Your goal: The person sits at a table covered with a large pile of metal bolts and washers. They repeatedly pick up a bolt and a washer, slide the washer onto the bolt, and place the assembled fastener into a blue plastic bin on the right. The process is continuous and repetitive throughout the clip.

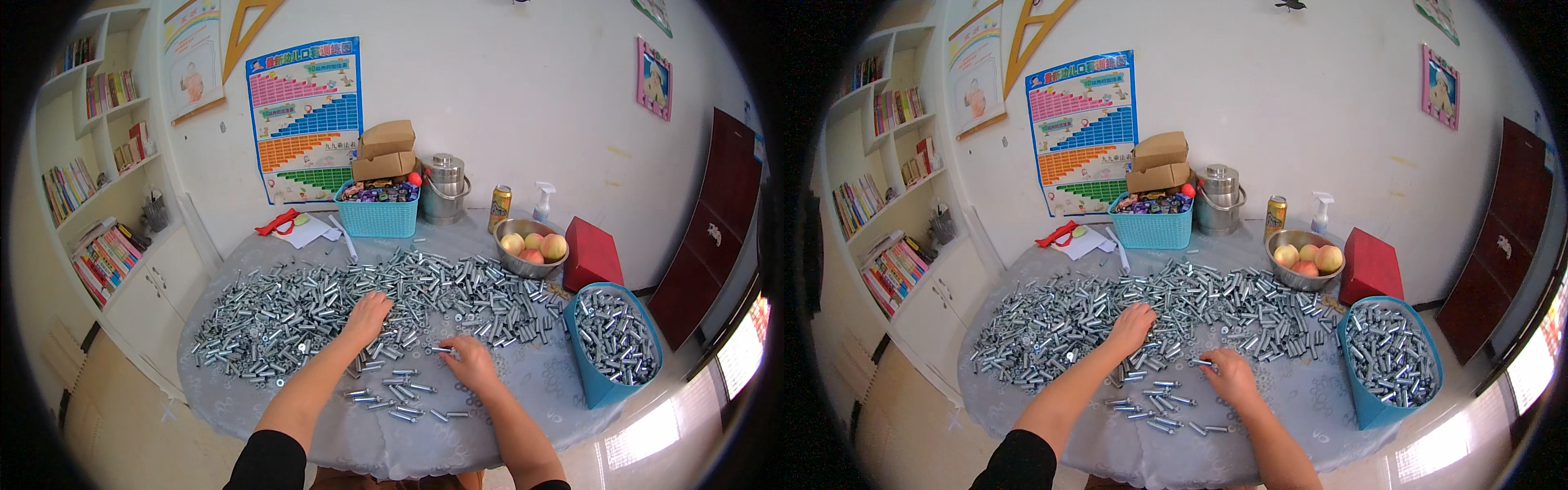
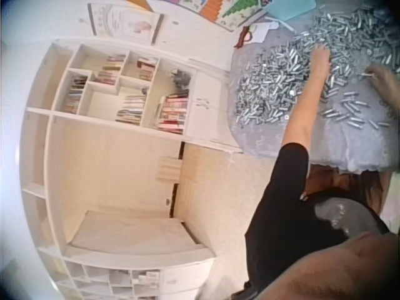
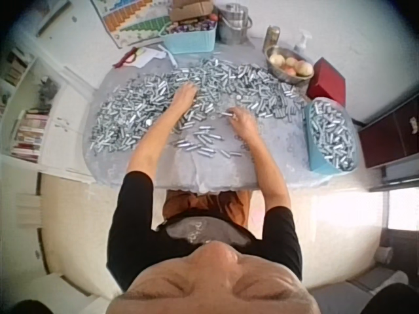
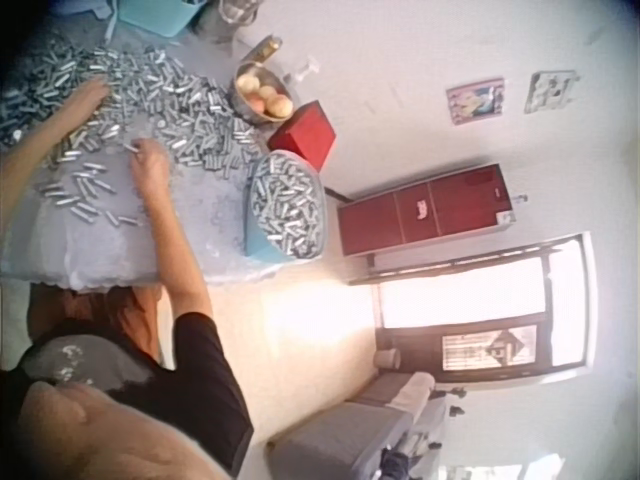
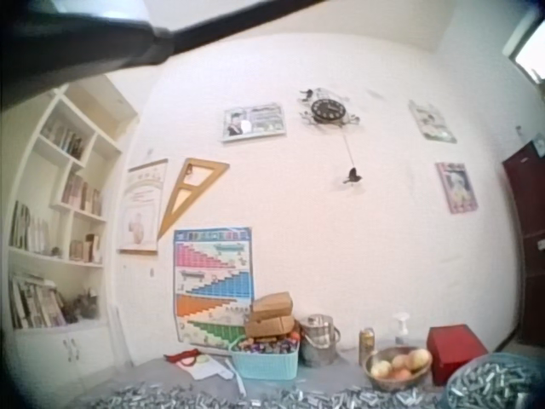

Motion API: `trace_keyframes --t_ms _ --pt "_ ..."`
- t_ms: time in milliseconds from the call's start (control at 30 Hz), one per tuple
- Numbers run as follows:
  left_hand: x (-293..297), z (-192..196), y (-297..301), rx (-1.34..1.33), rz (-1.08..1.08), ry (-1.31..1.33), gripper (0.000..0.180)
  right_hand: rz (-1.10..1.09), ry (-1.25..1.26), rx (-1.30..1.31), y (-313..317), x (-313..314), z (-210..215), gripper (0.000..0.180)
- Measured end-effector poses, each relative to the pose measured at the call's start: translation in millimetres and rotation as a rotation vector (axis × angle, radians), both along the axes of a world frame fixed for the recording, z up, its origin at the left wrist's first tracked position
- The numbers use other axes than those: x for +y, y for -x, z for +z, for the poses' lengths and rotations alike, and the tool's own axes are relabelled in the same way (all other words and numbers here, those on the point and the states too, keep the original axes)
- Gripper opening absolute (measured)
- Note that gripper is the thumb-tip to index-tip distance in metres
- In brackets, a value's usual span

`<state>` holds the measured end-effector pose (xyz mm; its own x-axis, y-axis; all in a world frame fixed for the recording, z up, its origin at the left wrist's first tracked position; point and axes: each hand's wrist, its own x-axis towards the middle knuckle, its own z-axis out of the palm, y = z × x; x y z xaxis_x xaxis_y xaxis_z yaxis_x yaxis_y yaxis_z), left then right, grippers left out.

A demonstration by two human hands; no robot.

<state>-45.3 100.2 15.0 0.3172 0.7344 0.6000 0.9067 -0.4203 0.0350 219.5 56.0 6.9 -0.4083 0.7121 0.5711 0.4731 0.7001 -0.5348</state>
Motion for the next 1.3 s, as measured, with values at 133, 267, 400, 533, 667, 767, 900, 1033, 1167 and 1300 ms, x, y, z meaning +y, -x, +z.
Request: trace_keyframes --t_ms 133,267,400,533,667,767,900,1033,1167,1300 --pt "-21.0 14.2 -25.9 -0.523 -0.013 -0.057 0.013 -0.020 -0.009 0.024 -3.1 -1.7 3.6 0.017" --pt "-58.2 -5.3 -40.0 -1.563 -0.095 0.450 0.013 0.011 0.111 0.121 5.7 -5.8 2.5 0.018" --pt "-89.9 -17.8 -61.5 -2.047 -0.246 0.611 0.014 0.076 0.252 0.215 10.3 -10.6 5.5 0.020" --pt "-101.6 -16.8 -68.4 -2.059 -0.283 0.582 0.018 0.106 0.295 0.176 12.5 -13.1 6.7 0.019" --pt "-102.1 -16.5 -68.1 -2.051 -0.275 0.573 0.017 0.120 0.297 0.157 13.0 -14.6 9.8 0.019" --pt "-102.8 -18.4 -68.7 -2.007 -0.268 0.565 0.017 0.115 0.278 0.156 14.1 -14.8 7.2 0.020" --pt "-103.9 -17.0 -68.8 -1.976 -0.232 0.568 0.018 0.092 0.331 0.180 14.2 -15.8 7.8 0.021" --pt "-107.1 -15.6 -68.6 -1.976 -0.245 0.568 0.017 0.114 0.336 0.162 15.4 -17.9 13.6 0.020" --pt "-106.3 -18.6 -70.6 -1.806 -0.227 0.605 0.018 0.130 0.307 0.167 16.6 -18.8 13.5 0.020" --pt "-108.9 -17.2 -72.8 -1.686 -0.196 0.537 0.022 0.108 0.373 0.230 16.7 -20.3 16.2 0.019"
